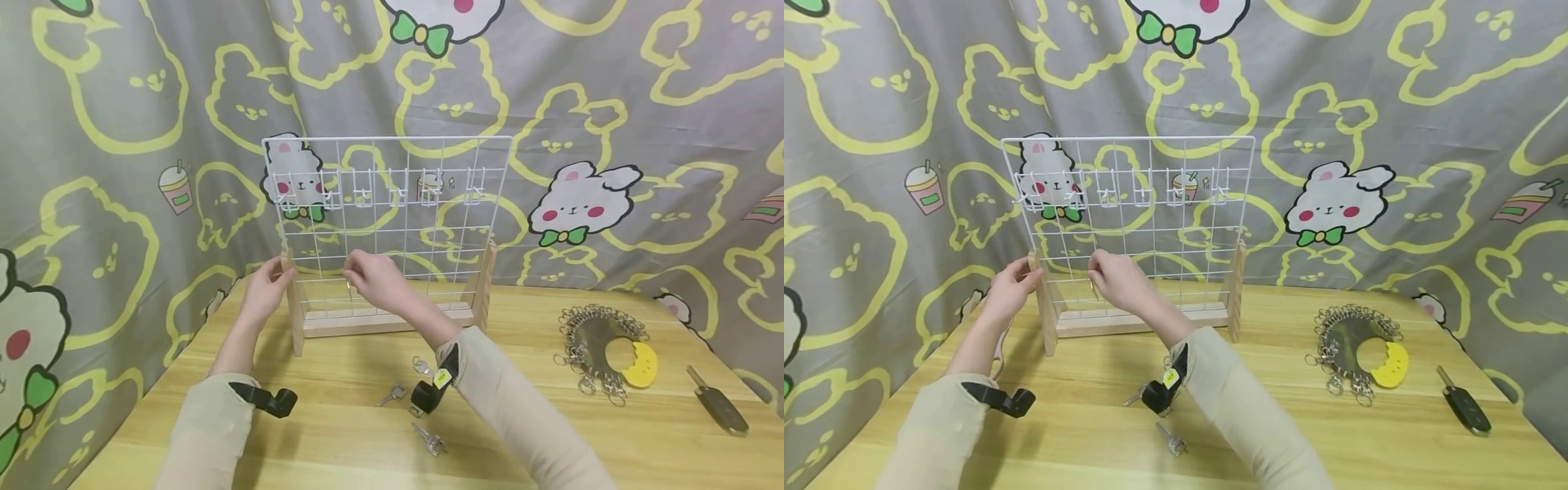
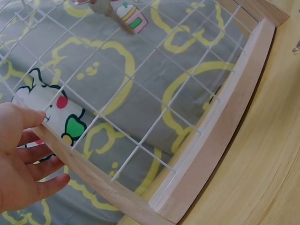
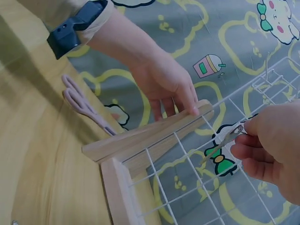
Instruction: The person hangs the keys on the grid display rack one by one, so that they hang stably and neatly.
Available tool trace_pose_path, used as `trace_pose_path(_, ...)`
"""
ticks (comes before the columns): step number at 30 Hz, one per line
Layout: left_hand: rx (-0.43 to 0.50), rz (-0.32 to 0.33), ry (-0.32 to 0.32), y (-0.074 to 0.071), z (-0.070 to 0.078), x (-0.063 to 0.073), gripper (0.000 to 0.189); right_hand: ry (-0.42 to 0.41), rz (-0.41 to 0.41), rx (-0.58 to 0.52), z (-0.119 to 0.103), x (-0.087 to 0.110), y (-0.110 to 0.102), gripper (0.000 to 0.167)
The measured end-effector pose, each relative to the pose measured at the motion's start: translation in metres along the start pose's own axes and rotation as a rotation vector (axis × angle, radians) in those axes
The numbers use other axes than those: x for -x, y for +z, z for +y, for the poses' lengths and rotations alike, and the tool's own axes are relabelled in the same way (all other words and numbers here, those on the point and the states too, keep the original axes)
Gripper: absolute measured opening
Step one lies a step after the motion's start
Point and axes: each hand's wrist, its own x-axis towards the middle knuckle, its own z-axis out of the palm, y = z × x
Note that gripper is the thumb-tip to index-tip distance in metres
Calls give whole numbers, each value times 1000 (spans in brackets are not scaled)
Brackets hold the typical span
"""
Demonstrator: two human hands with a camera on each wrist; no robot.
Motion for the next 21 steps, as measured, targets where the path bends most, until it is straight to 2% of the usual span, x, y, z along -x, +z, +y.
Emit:
trace_pose_path(4, 4, 2, -2, 0, 1, 0, 60, 41, -13, -54, -7, -10, -3, 8)
trace_pose_path(8, 2, 4, 1, 0, 2, 0, 60, 59, 18, -103, -20, -25, -6, 9)
trace_pose_path(21, -14, 10, 4, 0, 6, 4, 63, 2, 118, -144, -71, -64, -13, 6)
